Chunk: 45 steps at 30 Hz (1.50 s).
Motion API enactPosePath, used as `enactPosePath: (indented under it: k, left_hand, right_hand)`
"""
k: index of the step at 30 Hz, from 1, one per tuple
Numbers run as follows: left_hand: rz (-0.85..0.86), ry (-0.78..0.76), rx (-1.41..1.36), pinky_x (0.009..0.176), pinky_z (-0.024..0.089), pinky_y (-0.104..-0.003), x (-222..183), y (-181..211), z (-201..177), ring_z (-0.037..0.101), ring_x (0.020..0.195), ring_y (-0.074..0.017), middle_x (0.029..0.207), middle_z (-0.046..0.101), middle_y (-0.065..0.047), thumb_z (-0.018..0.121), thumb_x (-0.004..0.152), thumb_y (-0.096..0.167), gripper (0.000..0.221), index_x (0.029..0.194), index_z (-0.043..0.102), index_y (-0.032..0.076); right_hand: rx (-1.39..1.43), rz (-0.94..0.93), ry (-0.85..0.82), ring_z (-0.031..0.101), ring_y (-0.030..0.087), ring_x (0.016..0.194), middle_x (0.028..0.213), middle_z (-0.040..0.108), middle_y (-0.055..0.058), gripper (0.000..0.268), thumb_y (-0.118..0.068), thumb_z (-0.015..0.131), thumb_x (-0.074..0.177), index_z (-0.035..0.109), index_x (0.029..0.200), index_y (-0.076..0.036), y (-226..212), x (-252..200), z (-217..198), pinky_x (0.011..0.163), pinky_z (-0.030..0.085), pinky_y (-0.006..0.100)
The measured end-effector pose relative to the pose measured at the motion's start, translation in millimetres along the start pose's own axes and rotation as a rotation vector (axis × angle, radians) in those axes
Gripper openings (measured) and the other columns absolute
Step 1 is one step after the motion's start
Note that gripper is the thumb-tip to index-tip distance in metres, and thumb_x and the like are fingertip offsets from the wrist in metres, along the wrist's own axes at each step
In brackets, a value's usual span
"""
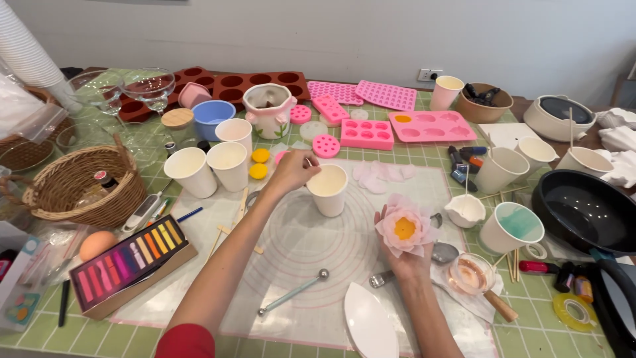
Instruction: Making a lotus-shaped candle by attaching wax petals.
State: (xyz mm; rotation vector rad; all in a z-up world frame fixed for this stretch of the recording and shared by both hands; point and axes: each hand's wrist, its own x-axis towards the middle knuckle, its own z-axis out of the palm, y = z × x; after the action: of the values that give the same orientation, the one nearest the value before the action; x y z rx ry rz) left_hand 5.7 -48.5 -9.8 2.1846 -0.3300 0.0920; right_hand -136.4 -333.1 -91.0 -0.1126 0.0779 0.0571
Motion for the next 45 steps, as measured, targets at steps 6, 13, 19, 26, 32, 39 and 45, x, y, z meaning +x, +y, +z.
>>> enactPosePath:
  k: [6, 13, 19, 26, 32, 39, 45]
  left_hand:
    - [-0.083, -0.143, -0.096, 0.054, 0.052, -0.031, 32, 16, -11, 0.07, 0.061, -0.0169, 0.08, 0.075, -0.012, 0.071, 0.093, 0.026, 0.028, 0.103, 0.073, 0.0]
    - [0.15, -0.103, 0.268, 0.089, 0.055, -0.04, 113, -88, 44, 0.071, 0.106, -0.0298, 0.113, 0.074, -0.015, 0.079, 0.075, 0.015, 0.042, 0.116, 0.073, 0.006]
    - [0.066, -0.248, 0.334, 0.102, 0.047, -0.042, 100, -81, 53, 0.058, 0.124, -0.0323, 0.132, 0.063, -0.017, 0.088, 0.07, 0.026, 0.063, 0.127, 0.067, 0.01]
    - [0.126, -0.161, 0.323, 0.093, 0.054, -0.041, 91, -68, 52, 0.068, 0.113, -0.0301, 0.116, 0.073, -0.015, 0.088, 0.069, 0.026, 0.045, 0.108, 0.076, 0.007]
    - [0.187, -0.012, 0.197, 0.083, 0.058, -0.039, 106, -71, 26, 0.072, 0.094, -0.0248, 0.099, 0.076, -0.013, 0.081, 0.072, 0.009, 0.029, 0.101, 0.08, 0.007]
    - [0.272, -0.277, -0.067, 0.07, 0.057, -0.036, 36, 52, -28, 0.069, 0.078, -0.0151, 0.092, 0.072, -0.005, 0.082, 0.072, 0.004, 0.031, 0.101, 0.075, 0.007]
    - [0.342, -0.292, 0.307, 0.073, 0.056, -0.038, -9, 53, 14, 0.071, 0.088, -0.0223, 0.092, 0.075, -0.008, 0.08, 0.064, 0.002, 0.031, 0.094, 0.072, 0.006]
  right_hand:
    - [0.025, 0.02, -0.025, 0.065, 0.031, 0.115, 0.12, 0.069, 0.015, 0.048, -0.041, 0.056, 0.099, 0.062, 0.129, -0.004, 2, 2, -2, 0.113, 0.043, 0.053]
    - [0.031, 0.001, -0.01, 0.065, 0.031, 0.113, 0.12, 0.069, 0.015, 0.045, -0.04, 0.055, 0.1, 0.062, 0.127, -0.005, 4, 4, 0, 0.113, 0.043, 0.054]
    - [-0.023, -0.048, 0.07, 0.065, 0.031, 0.113, 0.121, 0.069, 0.013, 0.042, -0.039, 0.052, 0.099, 0.061, 0.126, -0.008, 12, -1, 7, 0.112, 0.042, 0.054]
    - [0.055, 0.026, 0.047, 0.065, 0.031, 0.11, 0.119, 0.067, 0.015, 0.041, -0.036, 0.055, 0.1, 0.06, 0.126, -0.005, 11, 1, 2, 0.114, 0.041, 0.054]
    - [0.082, 0.036, 0.033, 0.065, 0.031, 0.111, 0.118, 0.067, 0.015, 0.042, -0.036, 0.056, 0.099, 0.06, 0.127, -0.004, 9, 1, 2, 0.115, 0.041, 0.053]
    - [0.04, 0.023, 0.02, 0.065, 0.03, 0.111, 0.118, 0.068, 0.015, 0.038, -0.035, 0.055, 0.099, 0.061, 0.124, -0.006, 12, 2, 6, 0.114, 0.042, 0.054]
    - [0.015, 0.011, -0.031, 0.065, 0.03, 0.111, 0.118, 0.067, 0.015, 0.038, -0.035, 0.055, 0.102, 0.061, 0.123, -0.005, 12, -4, 7, 0.115, 0.042, 0.055]
